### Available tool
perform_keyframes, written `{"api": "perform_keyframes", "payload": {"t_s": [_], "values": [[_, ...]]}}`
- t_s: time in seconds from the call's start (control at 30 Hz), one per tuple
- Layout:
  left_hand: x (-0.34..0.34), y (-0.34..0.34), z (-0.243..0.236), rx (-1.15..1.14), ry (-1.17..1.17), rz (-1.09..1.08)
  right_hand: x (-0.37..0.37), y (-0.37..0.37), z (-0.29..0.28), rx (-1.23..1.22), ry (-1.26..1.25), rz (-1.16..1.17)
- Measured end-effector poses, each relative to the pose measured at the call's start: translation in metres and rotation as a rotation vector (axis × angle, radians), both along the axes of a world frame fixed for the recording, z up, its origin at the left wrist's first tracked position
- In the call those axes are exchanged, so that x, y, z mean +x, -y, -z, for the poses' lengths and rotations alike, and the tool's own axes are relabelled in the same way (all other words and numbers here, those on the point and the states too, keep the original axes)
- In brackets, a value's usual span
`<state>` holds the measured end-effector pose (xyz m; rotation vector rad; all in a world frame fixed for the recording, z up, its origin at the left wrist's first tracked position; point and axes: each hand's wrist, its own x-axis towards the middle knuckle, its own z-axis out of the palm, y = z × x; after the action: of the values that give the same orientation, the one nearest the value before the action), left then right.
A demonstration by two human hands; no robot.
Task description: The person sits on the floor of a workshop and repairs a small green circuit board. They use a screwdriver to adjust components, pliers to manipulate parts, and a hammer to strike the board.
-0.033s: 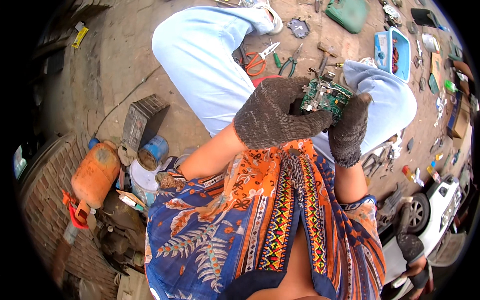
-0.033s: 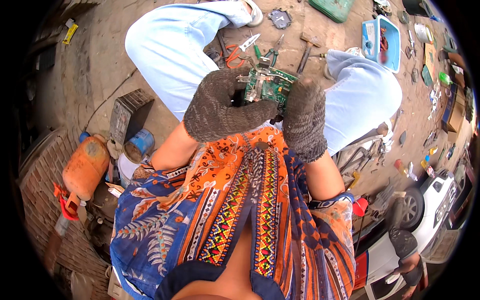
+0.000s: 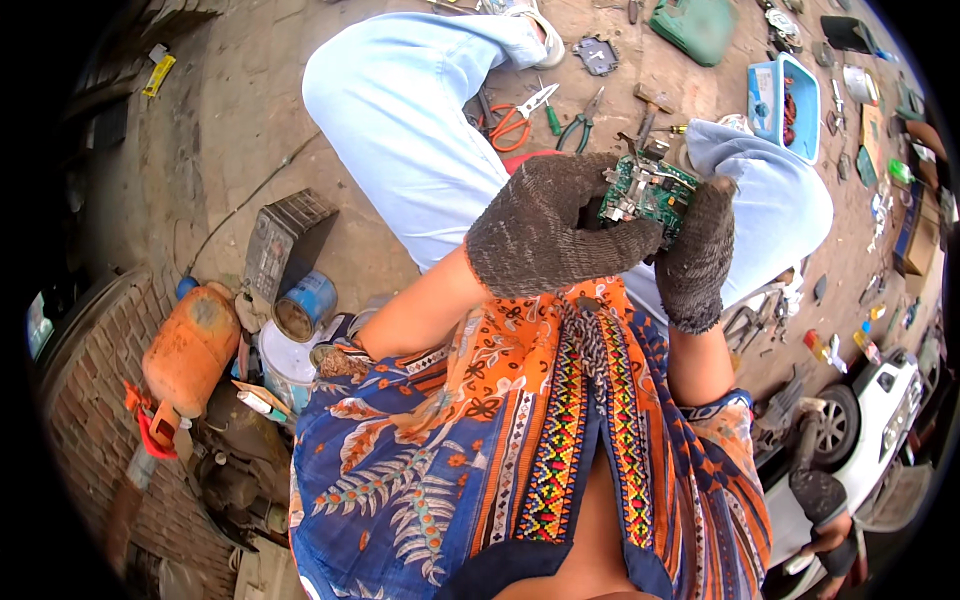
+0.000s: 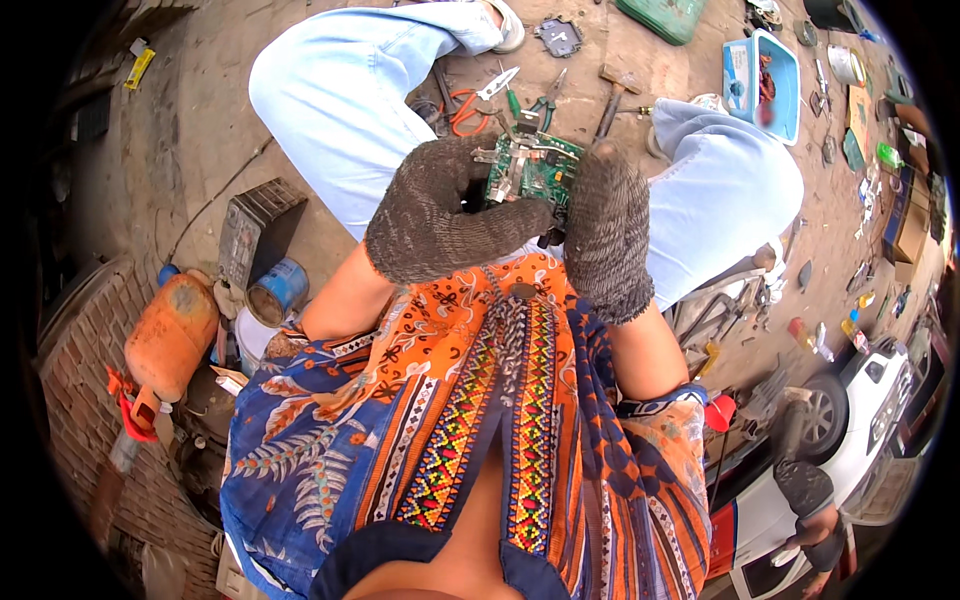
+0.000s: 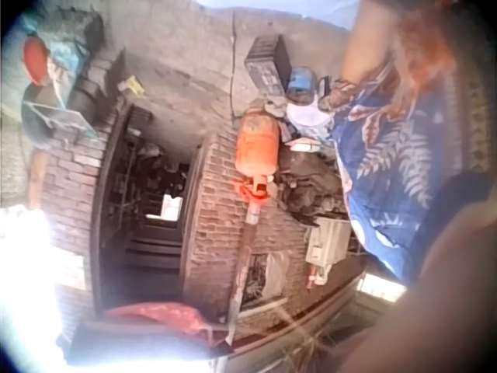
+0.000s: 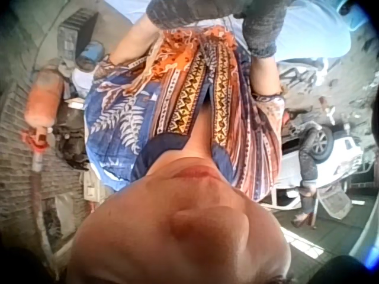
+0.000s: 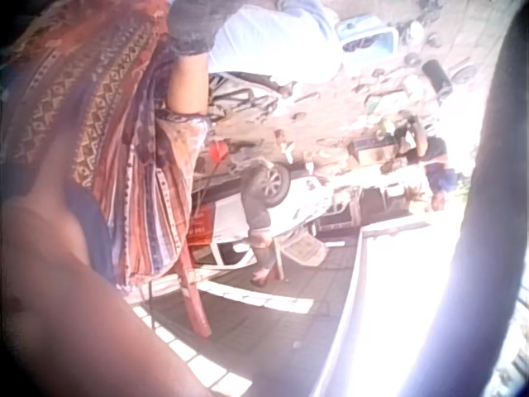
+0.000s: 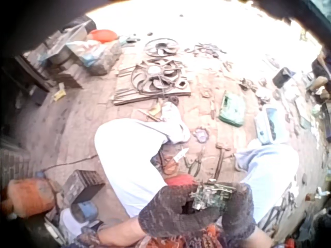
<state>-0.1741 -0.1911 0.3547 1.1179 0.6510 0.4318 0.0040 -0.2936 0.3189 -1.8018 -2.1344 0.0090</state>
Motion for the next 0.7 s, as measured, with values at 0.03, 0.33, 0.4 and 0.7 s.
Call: {"api": "perform_keyframes", "payload": {"t_s": [0.03, 0.33, 0.4, 0.7], "values": [[-0.002, -0.006, -0.002, 0.001, -0.018, 0.045, -0.001, -0.003, -0.001, 0.006, 0.017, -0.009], [-0.007, -0.005, 0.001, 0.039, 0.081, 0.074, -0.009, -0.007, -0.008, -0.058, 0.024, 0.094], [-0.007, -0.005, 0.001, 0.033, 0.126, 0.073, -0.008, -0.008, -0.007, -0.054, 0.020, 0.130], [-0.014, -0.008, 0.002, 0.107, 0.121, 0.124, 0.001, -0.006, -0.008, 0.016, 0.159, 0.161]]}}
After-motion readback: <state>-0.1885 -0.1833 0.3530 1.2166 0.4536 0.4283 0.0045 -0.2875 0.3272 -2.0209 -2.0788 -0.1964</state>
